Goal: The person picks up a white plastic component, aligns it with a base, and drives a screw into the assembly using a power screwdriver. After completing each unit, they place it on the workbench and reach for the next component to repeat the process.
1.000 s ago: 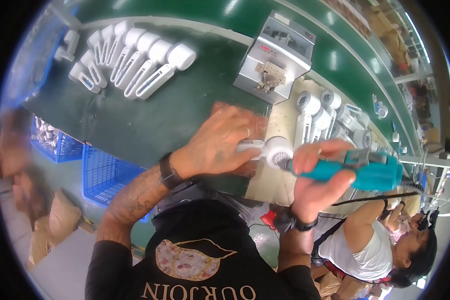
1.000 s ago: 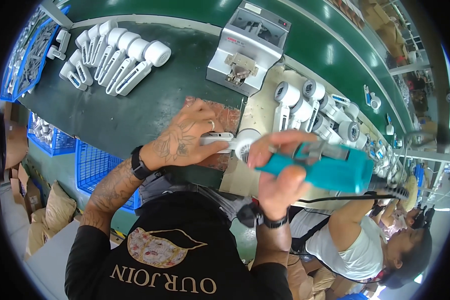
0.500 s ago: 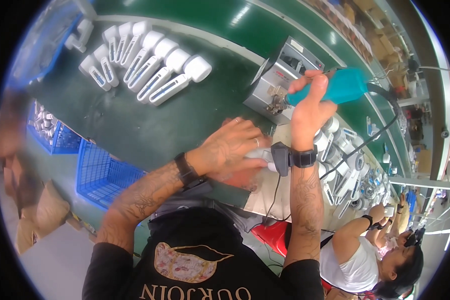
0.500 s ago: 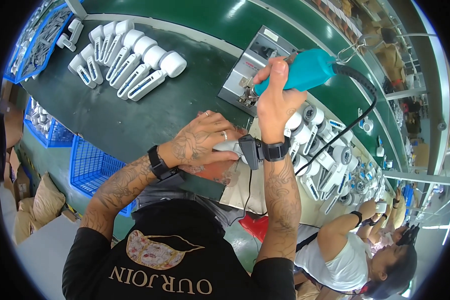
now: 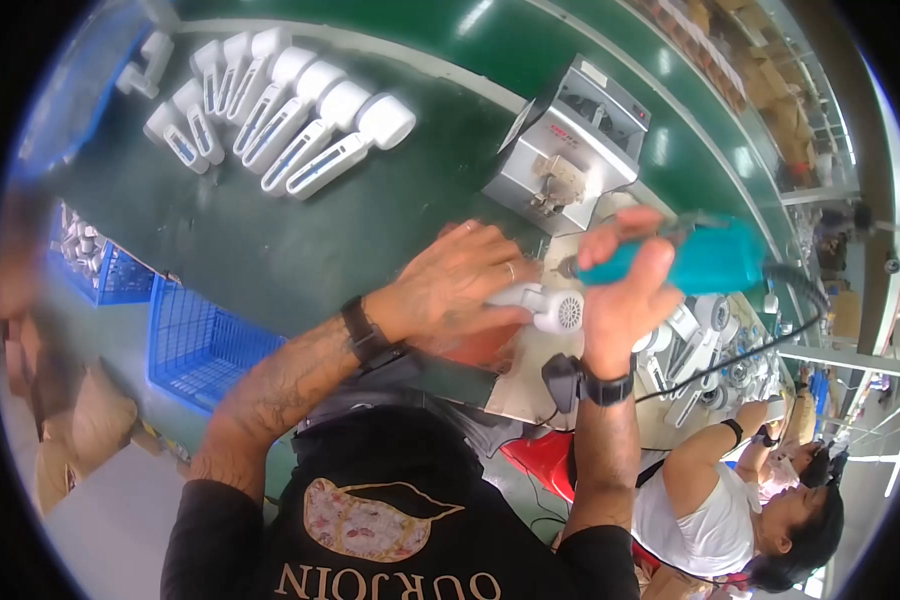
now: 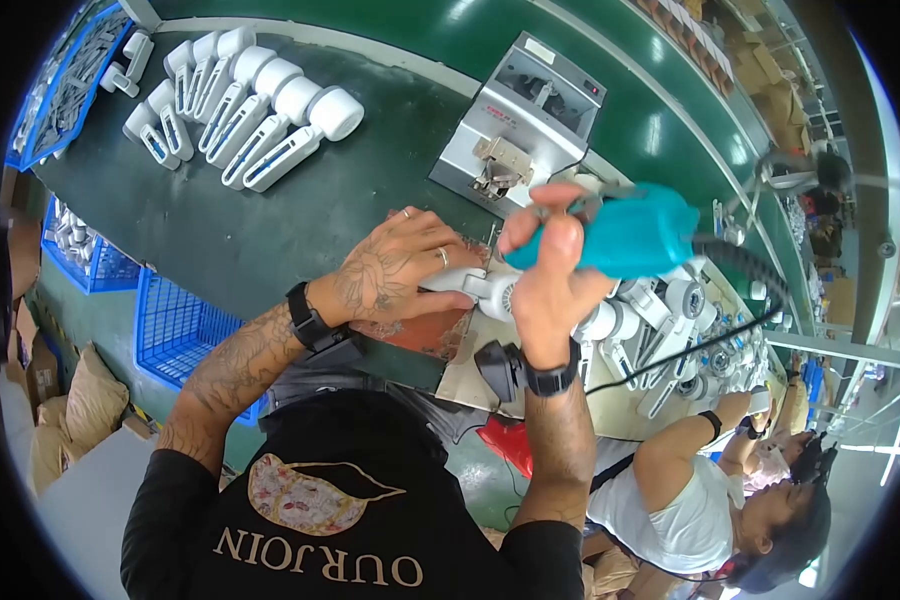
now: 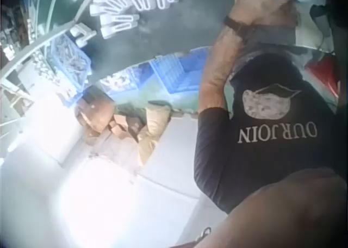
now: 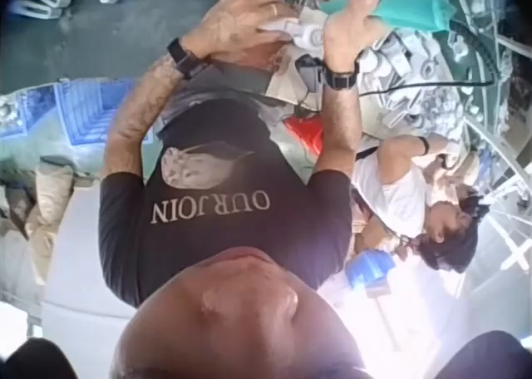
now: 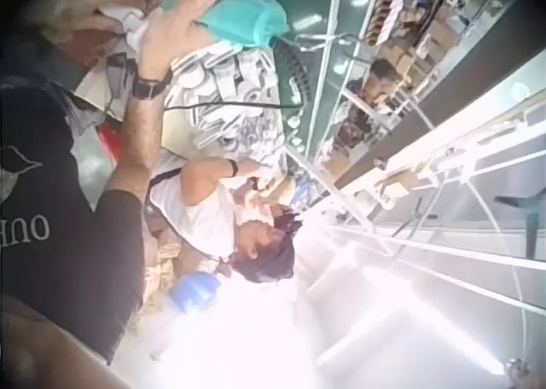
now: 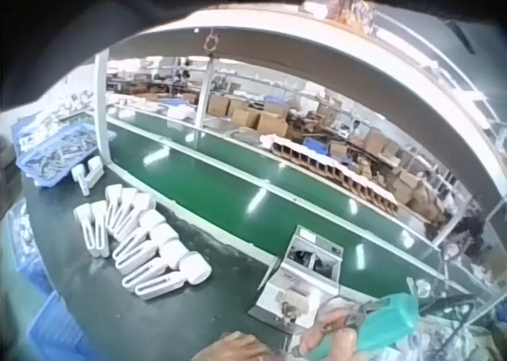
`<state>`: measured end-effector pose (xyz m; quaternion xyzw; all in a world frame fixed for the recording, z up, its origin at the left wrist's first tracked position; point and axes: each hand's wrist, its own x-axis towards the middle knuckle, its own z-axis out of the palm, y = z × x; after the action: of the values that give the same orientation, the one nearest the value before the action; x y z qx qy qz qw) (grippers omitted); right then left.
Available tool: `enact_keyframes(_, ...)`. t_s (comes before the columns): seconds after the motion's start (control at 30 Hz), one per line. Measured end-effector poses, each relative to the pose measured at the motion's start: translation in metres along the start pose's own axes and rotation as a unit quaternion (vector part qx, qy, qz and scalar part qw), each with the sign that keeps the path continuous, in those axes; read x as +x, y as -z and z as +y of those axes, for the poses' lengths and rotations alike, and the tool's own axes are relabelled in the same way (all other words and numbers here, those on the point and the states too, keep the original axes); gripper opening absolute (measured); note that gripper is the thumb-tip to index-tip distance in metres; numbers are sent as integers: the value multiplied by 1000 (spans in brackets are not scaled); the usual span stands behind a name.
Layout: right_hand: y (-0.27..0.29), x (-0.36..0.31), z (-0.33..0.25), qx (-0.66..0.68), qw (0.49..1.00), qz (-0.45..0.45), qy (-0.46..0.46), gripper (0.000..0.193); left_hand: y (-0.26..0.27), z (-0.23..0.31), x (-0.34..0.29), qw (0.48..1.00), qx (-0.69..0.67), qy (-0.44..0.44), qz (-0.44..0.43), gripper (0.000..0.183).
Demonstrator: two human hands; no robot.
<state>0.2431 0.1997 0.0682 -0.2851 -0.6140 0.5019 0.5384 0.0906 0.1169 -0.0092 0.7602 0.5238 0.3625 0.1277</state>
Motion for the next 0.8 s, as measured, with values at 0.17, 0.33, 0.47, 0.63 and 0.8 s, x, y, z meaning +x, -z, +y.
enact_keyframes(0.17, 7, -14, 0, -4, 999, -31, -17, 60, 1, -1, 1, 999, 12, 22, -21, 44)
enact_keyframes(0.33, 9, -17, 5, -7, 999, -28, -19, 60, -1, 0, -1, 1000, 2, 28, -11, 43)
enact_keyframes(0.47, 8, -18, 9, -6, 999, -27, -16, 58, 0, 0, 0, 1000, 2, 23, -13, 40)
enact_keyframes(0.63, 12, -19, 18, 16, 999, -49, -3, 48, -2, 0, 2, 1000, 0, 11, -8, 40)
enact_keyframes(0.8, 8, -19, 20, 10, 998, -55, 4, 42, 3, 4, 2, 999, 27, -17, -17, 43)
